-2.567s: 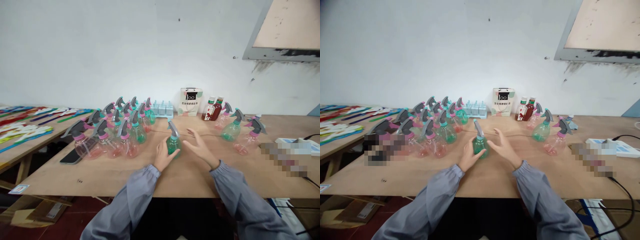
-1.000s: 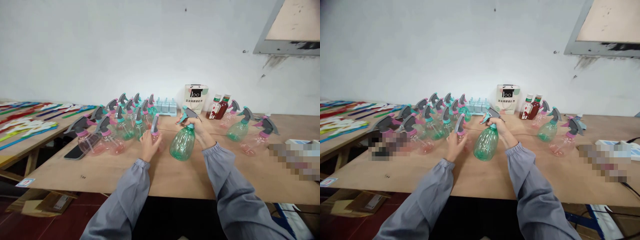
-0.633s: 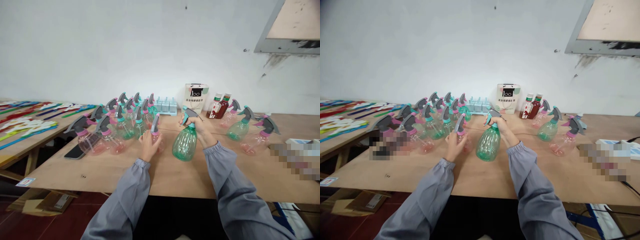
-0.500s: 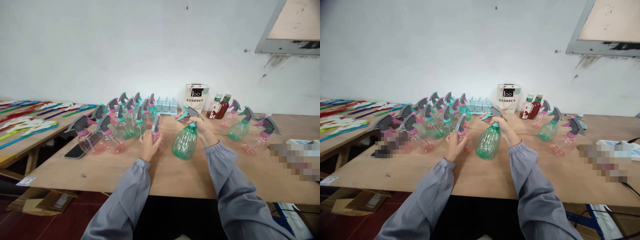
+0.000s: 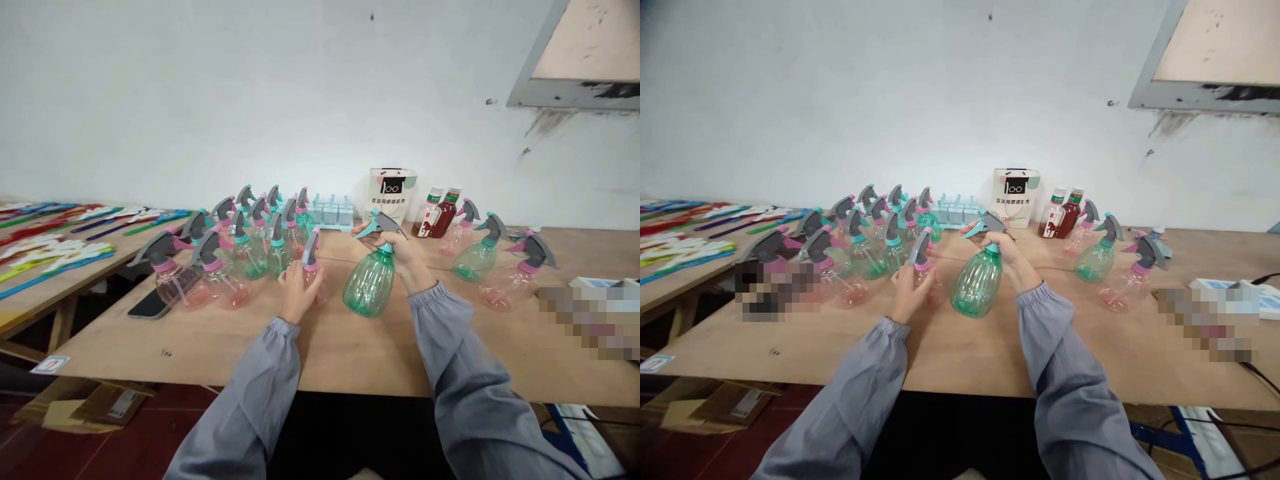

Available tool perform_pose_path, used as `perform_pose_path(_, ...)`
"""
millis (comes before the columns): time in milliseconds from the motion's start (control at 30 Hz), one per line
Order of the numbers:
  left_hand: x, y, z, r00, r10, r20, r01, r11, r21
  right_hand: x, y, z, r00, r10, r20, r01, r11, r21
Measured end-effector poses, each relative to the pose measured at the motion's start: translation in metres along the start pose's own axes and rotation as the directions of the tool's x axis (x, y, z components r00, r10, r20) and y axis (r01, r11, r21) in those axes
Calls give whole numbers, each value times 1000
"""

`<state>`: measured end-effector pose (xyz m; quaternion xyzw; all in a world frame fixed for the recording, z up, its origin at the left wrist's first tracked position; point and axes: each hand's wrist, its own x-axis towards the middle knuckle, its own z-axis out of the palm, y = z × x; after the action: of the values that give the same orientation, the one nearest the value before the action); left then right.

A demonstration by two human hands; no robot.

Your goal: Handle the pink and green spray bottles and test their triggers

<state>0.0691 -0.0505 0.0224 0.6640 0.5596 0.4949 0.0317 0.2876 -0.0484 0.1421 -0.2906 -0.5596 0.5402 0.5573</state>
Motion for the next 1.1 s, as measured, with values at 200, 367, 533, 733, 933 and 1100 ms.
perform_pose_path(200,0,-1,2,1000,-13,-13,12,1000,-14,2,2,-7,999,14,-51,-12,998,55)
perform_pose_path(367,0,-1,3,1000,-3,-17,3,1000,-2,1,1,-4,999,-23,-33,23,999,25)
perform_pose_path(533,0,-1,2,1000,-5,-8,5,1000,-1,2,5,-4,999,-38,-32,37,999,-24)
perform_pose_path(733,0,-1,2,1000,-9,10,9,1000,2,16,20,-25,957,-223,-186,164,944,-286)
perform_pose_path(933,1,-4,2,1000,14,2,-14,1000,-10,19,26,-77,814,-424,-397,131,800,-585)
perform_pose_path(1100,2,-6,4,1000,22,-4,-22,1000,-16,15,33,-117,692,-534,-486,6,678,-735)
